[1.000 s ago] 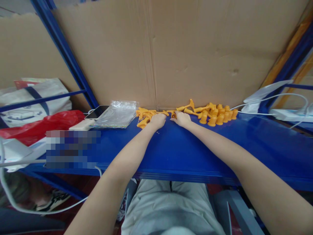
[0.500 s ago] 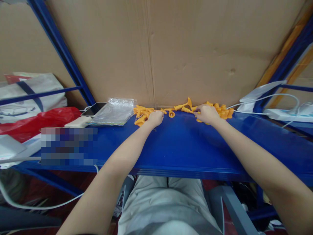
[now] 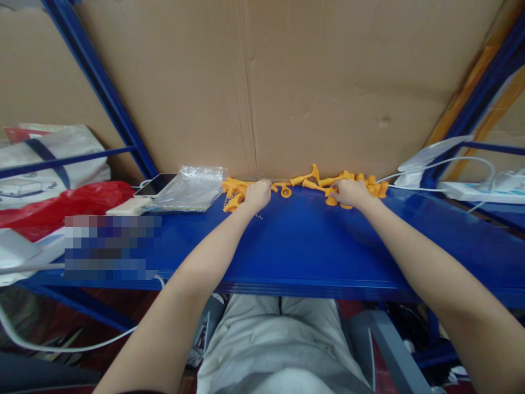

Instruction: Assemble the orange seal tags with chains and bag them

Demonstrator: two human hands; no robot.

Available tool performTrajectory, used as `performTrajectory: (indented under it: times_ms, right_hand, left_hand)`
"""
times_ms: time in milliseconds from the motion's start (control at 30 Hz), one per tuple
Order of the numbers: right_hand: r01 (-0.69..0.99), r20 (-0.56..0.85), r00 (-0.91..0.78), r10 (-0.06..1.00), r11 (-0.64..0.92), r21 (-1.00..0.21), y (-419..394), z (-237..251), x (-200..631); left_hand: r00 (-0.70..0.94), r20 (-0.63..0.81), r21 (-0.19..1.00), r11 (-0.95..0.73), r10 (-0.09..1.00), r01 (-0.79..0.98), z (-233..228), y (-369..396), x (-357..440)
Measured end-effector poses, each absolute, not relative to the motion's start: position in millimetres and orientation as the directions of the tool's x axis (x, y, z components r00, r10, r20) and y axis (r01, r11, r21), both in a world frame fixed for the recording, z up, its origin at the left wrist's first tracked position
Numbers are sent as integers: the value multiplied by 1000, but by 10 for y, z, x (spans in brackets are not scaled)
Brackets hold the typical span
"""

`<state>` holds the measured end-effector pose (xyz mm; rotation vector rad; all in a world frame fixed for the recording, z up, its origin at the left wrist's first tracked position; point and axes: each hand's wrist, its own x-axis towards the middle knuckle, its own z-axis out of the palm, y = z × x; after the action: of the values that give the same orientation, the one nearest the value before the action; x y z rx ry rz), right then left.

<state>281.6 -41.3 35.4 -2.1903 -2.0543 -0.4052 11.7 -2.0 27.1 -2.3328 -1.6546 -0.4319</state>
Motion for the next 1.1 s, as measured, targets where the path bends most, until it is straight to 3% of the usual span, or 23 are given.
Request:
performTrajectory:
  times_ms: [200,433,700,833,1100]
  right_hand:
    - [993,271,53,961,-80,89,-423,349,2802]
    - [992,255,42,966,-70,103,-423,349,2790]
    - [994,233,29,972,-52,93,-452,376,2752]
    - [994,233,33,972,-56,90,-429,364,2768]
    - [995,236,29,971,-51,87,-421,358,2764]
  left_hand:
    - [352,352,-111,-335,867,936,283,-27,93]
    - [378,190,-201,-341,906,918,249,-58,78]
    - [392,209,-220,-347,896,912,303,-99,103]
    - [355,281,-173,-317,892,932,345,-126,124]
    - [111,429,80,-160,897,984,440,-143,138]
